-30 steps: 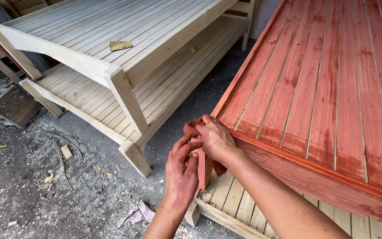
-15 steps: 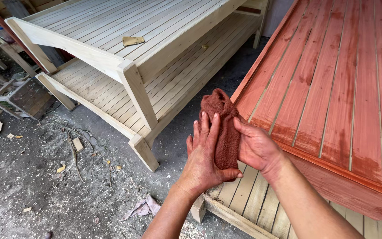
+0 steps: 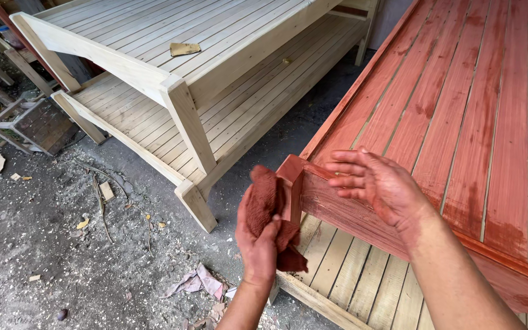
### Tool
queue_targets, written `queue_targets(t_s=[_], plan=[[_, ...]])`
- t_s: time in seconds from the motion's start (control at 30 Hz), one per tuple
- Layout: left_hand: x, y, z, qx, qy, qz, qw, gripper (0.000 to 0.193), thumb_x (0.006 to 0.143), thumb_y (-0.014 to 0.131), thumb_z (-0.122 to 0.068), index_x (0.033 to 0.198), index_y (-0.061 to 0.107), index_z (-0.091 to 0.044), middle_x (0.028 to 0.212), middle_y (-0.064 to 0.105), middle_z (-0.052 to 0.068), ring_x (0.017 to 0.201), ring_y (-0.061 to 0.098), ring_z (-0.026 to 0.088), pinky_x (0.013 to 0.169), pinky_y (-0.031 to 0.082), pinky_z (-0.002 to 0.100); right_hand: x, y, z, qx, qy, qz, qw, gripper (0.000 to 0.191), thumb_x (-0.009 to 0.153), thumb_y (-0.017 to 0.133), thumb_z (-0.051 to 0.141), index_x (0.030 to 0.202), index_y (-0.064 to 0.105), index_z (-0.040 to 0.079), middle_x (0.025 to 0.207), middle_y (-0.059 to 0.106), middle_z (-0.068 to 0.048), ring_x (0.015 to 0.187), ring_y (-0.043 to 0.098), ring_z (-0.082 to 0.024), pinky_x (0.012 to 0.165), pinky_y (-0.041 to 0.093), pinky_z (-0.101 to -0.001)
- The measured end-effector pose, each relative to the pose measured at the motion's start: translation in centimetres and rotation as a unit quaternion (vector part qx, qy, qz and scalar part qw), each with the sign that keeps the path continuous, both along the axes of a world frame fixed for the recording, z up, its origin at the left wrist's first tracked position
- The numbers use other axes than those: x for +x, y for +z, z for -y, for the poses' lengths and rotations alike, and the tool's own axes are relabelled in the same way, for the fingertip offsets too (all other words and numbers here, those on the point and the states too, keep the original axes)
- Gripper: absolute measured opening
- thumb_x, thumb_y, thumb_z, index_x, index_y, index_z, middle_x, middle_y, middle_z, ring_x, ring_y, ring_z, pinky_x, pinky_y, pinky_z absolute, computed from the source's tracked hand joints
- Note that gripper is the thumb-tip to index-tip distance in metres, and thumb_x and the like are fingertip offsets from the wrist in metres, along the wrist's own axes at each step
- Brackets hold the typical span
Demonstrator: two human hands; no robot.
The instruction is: The person wipes a reddish wood stain onto slatted wooden bed frame panels using a cloth, working the stain across the boards and along the frame edges by hand. They move around the large panel to coat different sections, then wipe stain onto the legs and side rails of the bed frame.
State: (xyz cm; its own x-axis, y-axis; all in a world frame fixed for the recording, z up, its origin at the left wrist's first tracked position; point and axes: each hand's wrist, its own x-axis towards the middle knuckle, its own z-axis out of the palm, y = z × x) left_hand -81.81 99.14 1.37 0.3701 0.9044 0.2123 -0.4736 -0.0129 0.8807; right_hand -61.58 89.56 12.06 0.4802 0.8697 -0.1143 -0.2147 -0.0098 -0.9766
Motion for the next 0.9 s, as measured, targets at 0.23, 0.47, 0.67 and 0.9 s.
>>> queue_targets(t_s=[0.23,0.47,0.67,0.9], plan=[[5.0,-1.5,-0.3,0.234,0.188,-0.164,0.940,0.078,0.088,0.073,-0.007,0.157,0.037,-0.010,0.158,0.039,0.028,0.145,0.045,0.038,0.118,0.037,0.044,2.1,-3.1,3.0,0.028,-0.064,0.028,0.997,0.054,0.109,0.036,0.038,0.129,0.063,-0.004,0.112,0.072,-0.018,0.093,0.070,-0.021,0.082,0.058,-0.0374],[13.0,-2.0,-7.4,0.099,0.199,-0.381,0.898,0.053,0.088,0.072,-0.047,0.125,0.066,-0.010,0.135,0.066,0.016,0.132,0.054,0.037,0.114,0.042,0.046,2.6,-6.2,3.5,0.019,-0.077,0.001,0.997,0.052,0.109,0.036,0.037,0.125,0.063,-0.005,0.109,0.072,-0.020,0.089,0.069,-0.024,0.080,0.058,-0.0376],[11.1,-1.5,-12.0,0.095,0.093,-0.301,0.944,0.046,0.088,0.071,-0.041,0.118,0.072,-0.006,0.116,0.074,0.017,0.114,0.071,0.035,0.102,0.052,0.041,2.5,-8.7,2.1,0.083,-0.092,-0.001,0.992,0.052,0.110,0.039,0.037,0.124,0.063,-0.007,0.109,0.071,-0.022,0.090,0.069,-0.026,0.081,0.058,-0.0401],[10.6,-5.7,-6.7,0.304,0.255,-0.122,0.910,0.045,0.092,0.073,-0.022,0.134,0.063,-0.010,0.135,0.066,0.013,0.132,0.058,0.033,0.118,0.041,0.043,1.1,-11.3,2.2,0.194,-0.047,0.089,0.976,0.054,0.113,0.035,0.036,0.128,0.063,-0.008,0.118,0.072,-0.024,0.104,0.070,-0.029,0.095,0.055,-0.0434]])
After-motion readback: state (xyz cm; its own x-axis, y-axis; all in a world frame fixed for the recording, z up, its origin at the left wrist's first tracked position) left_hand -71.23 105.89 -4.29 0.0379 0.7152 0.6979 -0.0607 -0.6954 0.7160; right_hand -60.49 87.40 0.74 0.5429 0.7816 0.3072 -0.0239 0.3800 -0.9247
